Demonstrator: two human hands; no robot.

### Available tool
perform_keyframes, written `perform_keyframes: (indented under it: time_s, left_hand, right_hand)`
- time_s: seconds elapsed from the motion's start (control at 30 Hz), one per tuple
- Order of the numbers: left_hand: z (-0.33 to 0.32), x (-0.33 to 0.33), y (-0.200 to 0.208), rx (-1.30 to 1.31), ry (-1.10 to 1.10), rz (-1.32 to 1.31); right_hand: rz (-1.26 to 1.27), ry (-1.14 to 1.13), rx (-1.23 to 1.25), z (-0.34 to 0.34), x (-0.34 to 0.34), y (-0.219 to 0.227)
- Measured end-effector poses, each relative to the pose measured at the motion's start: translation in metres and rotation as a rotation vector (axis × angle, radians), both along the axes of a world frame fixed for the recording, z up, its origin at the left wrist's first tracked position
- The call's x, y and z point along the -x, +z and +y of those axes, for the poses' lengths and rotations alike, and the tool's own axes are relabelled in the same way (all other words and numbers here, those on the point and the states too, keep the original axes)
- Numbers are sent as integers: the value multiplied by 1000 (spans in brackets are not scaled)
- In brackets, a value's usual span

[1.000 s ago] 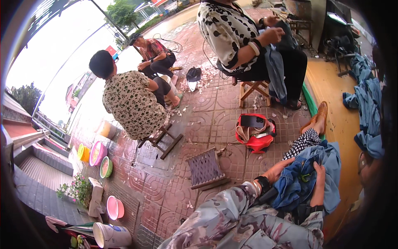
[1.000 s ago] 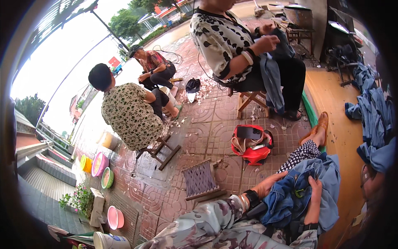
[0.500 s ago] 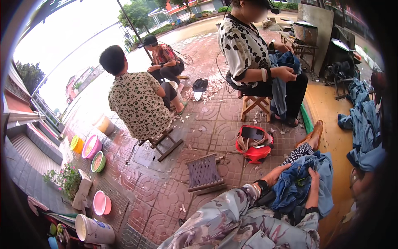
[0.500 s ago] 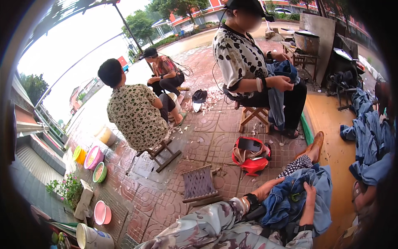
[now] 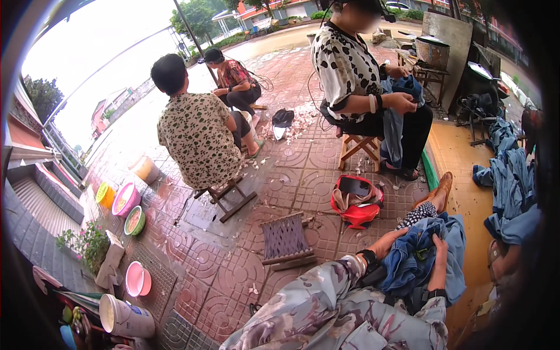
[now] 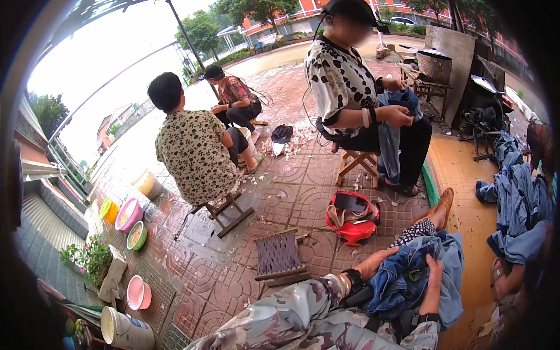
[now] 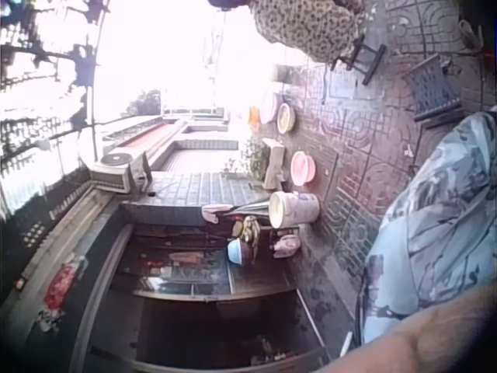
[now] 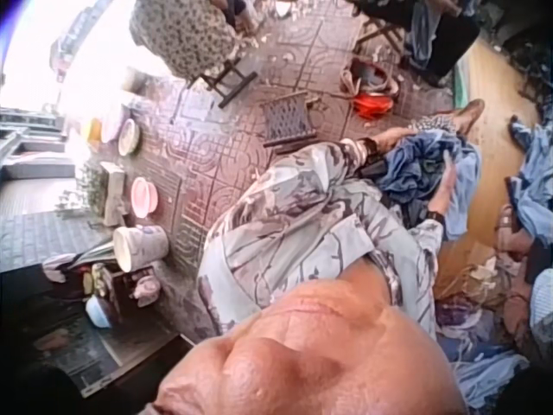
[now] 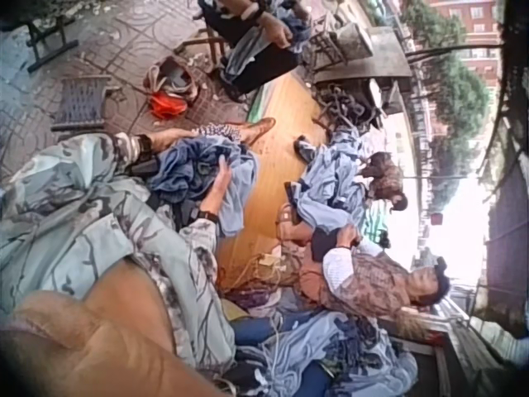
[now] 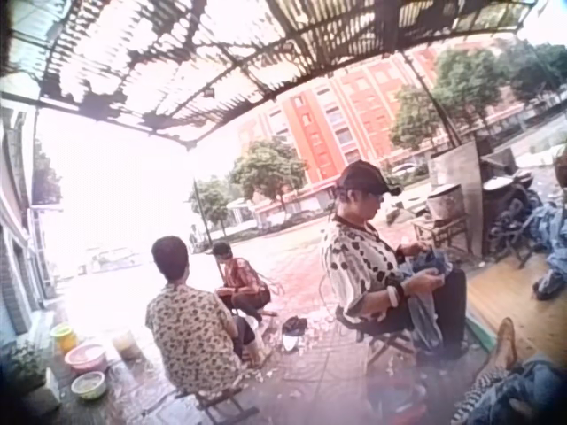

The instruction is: The recorder uses scissors and thread to trim loose threads and repair denim jeans.

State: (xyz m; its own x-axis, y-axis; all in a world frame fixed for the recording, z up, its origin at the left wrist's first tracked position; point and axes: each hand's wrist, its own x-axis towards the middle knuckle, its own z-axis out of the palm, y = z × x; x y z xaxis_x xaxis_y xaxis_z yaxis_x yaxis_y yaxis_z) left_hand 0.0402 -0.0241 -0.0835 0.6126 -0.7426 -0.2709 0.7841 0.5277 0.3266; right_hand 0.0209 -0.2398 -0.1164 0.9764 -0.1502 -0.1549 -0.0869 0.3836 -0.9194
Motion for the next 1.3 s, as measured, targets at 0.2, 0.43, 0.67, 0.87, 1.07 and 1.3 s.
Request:
perform_keyframes:
  time_s: [0.2, 0.43, 0.67, 0.87, 1.07, 1.3]
  left_hand:
    - [-1, 0, -3, -29, -3, -14]
    - [-1, -2, -8, -24, 13, -10]
    - [-1, -3, -6, 12, -20, 1]
    - [0, -3, -8, 30, -5, 47]
    - [-1, -3, -9, 50, -5, 34]
    - [0, -4, -9, 2, 17, 53]
  right_hand:
    - [11, -1, 45, -9, -2, -12]
    - [25, -11, 85, -6, -2, -7]
    - [70, -7, 91, -13, -1, -17]
    - [72, -42, 147, -2, 7, 1]
    - [65, 3, 24, -5, -1, -6]
    - [94, -7, -26, 0, 1, 5]
